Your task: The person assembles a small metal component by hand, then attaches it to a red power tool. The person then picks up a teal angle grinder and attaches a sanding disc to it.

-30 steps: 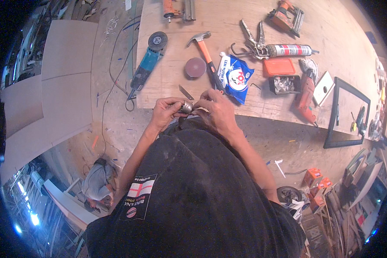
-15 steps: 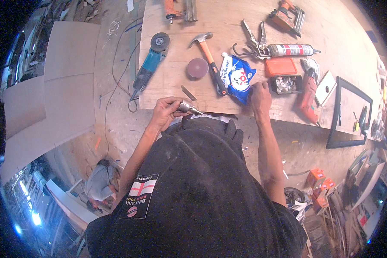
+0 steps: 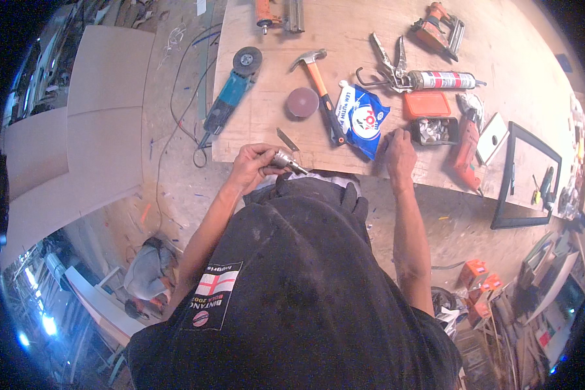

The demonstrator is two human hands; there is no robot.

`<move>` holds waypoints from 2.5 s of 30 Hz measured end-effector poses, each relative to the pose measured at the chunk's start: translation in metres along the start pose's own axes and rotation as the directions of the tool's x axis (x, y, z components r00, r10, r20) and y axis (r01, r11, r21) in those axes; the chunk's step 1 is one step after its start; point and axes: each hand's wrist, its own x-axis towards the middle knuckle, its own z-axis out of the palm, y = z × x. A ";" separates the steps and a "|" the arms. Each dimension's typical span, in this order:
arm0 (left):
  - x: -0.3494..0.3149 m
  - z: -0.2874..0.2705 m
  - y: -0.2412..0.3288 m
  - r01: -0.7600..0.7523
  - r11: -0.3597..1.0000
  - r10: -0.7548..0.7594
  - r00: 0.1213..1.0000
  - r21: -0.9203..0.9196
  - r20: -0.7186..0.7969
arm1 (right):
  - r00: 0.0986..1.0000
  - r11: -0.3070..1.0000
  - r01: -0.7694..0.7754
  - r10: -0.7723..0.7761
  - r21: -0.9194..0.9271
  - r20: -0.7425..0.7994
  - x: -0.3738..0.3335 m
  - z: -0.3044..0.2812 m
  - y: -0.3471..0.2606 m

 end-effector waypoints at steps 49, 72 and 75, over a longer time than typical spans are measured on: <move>0.019 0.011 -0.012 0.269 0.948 -0.295 0.943 0.171 0.154 | 0.835 0.653 0.282 -0.527 0.703 0.155 -0.079 -0.114 -0.150; 0.021 0.020 -0.004 0.336 0.918 -0.367 0.921 0.211 0.129 | 0.641 0.562 0.545 -0.758 0.622 0.123 -0.069 -0.120 -0.135; 0.022 0.019 -0.004 0.336 0.919 -0.369 0.917 0.205 0.150 | 0.633 0.548 0.543 -0.765 0.636 0.119 -0.066 -0.128 -0.140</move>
